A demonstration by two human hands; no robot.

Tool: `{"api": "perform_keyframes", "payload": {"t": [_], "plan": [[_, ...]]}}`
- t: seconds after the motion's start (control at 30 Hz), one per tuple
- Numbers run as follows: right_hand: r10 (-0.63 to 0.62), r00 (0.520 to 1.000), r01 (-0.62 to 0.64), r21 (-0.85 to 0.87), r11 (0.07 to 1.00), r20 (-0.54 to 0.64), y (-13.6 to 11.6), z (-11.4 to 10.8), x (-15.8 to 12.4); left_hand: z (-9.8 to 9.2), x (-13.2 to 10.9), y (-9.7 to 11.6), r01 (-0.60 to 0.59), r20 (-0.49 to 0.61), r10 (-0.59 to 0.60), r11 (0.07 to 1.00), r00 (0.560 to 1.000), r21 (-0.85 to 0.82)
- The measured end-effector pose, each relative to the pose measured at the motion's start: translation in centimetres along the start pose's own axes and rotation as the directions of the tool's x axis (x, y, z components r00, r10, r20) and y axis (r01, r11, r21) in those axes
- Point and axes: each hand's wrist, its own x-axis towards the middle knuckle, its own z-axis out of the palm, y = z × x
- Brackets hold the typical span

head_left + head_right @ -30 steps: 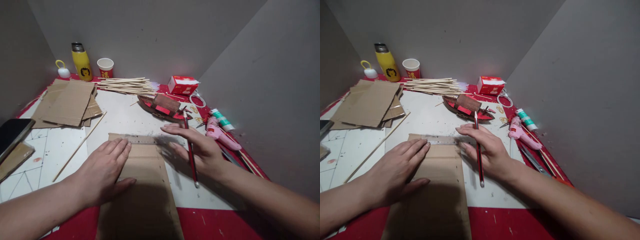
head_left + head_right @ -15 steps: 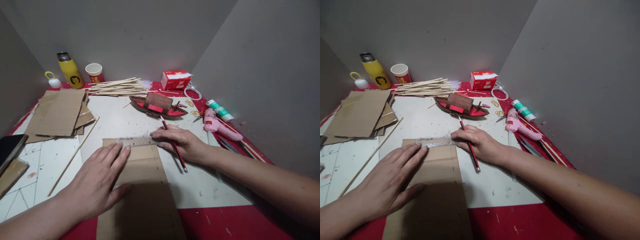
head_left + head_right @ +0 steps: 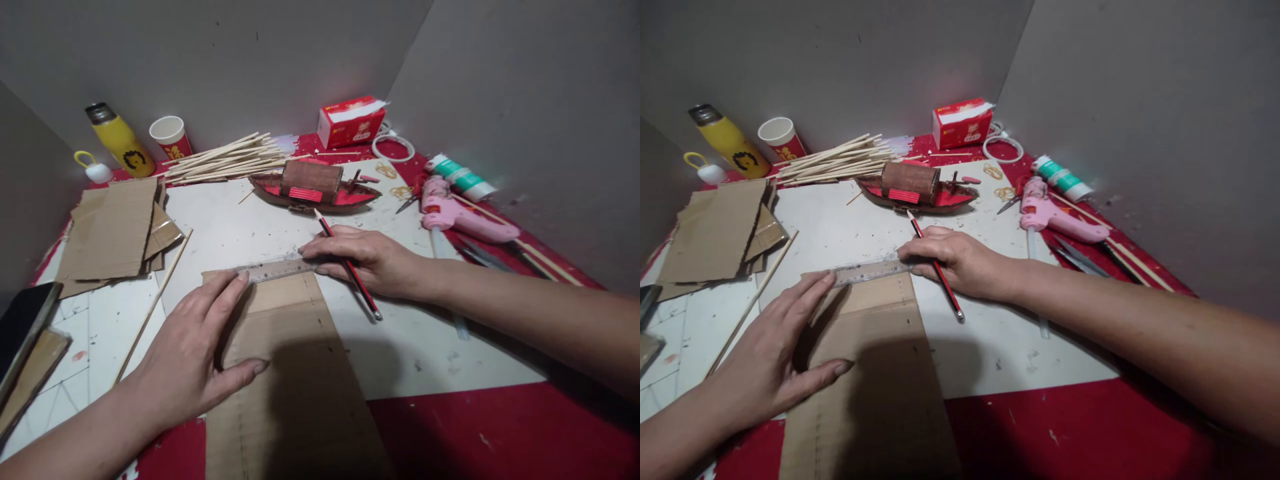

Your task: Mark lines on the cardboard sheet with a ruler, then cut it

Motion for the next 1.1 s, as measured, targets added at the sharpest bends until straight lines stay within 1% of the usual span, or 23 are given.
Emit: {"api": "perform_keyframes", "payload": {"t": [0.07,0.13,0.23,0.3,0.37,0.47,0.57,0.7,0.83,0.97,1.1], "plan": [[0.017,1.000,-0.017,0.017,1.000,-0.008,0.0,0.0,0.0,-0.4,-0.2,0.8,-0.006,-0.039,0.008,0.998,0.999,0.055],[0.027,0.999,-0.027,0.035,0.999,-0.016,0.2,0.1,-0.1,-0.6,-0.5,2.0,-0.068,-0.057,0.075,0.991,0.996,0.116],[0.036,0.999,-0.034,0.051,0.998,-0.022,0.4,0.3,-0.2,-0.5,-0.8,3.5,-0.176,0.013,0.176,0.981,0.984,0.077],[0.042,0.999,-0.041,0.057,0.998,-0.023,0.5,0.4,-0.2,-0.2,-1.0,3.9,-0.197,0.060,0.195,0.980,0.979,0.028],[0.044,0.999,-0.043,0.051,0.998,-0.023,0.5,0.4,-0.2,0.0,-1.0,3.9,-0.186,0.096,0.184,0.983,0.978,0.011],[0.025,0.999,-0.024,0.033,0.999,-0.019,0.4,0.4,-0.2,0.1,-0.8,3.5,-0.132,0.144,0.129,0.991,0.981,0.017],[0.017,1.000,-0.016,0.033,0.999,-0.013,0.2,0.3,-0.1,0.1,-0.6,3.2,-0.082,0.167,0.076,0.996,0.983,0.029],[0.020,1.000,-0.020,0.047,0.999,-0.001,0.2,0.2,0.1,0.0,-0.4,2.9,-0.052,0.168,0.045,0.998,0.985,0.038],[-0.020,1.000,0.020,0.007,1.000,-0.001,0.2,0.2,0.2,0.0,-0.3,2.6,-0.041,0.160,0.033,0.998,0.987,0.046],[-0.047,0.999,0.047,-0.011,0.999,0.019,0.4,0.1,0.4,0.2,-0.1,2.3,-0.061,0.132,0.055,0.997,0.990,0.040],[-0.021,0.997,0.023,-0.024,0.999,0.075,0.3,-0.1,0.6,0.1,0.0,1.9,-0.079,0.125,0.077,0.997,0.989,0.011]]}}
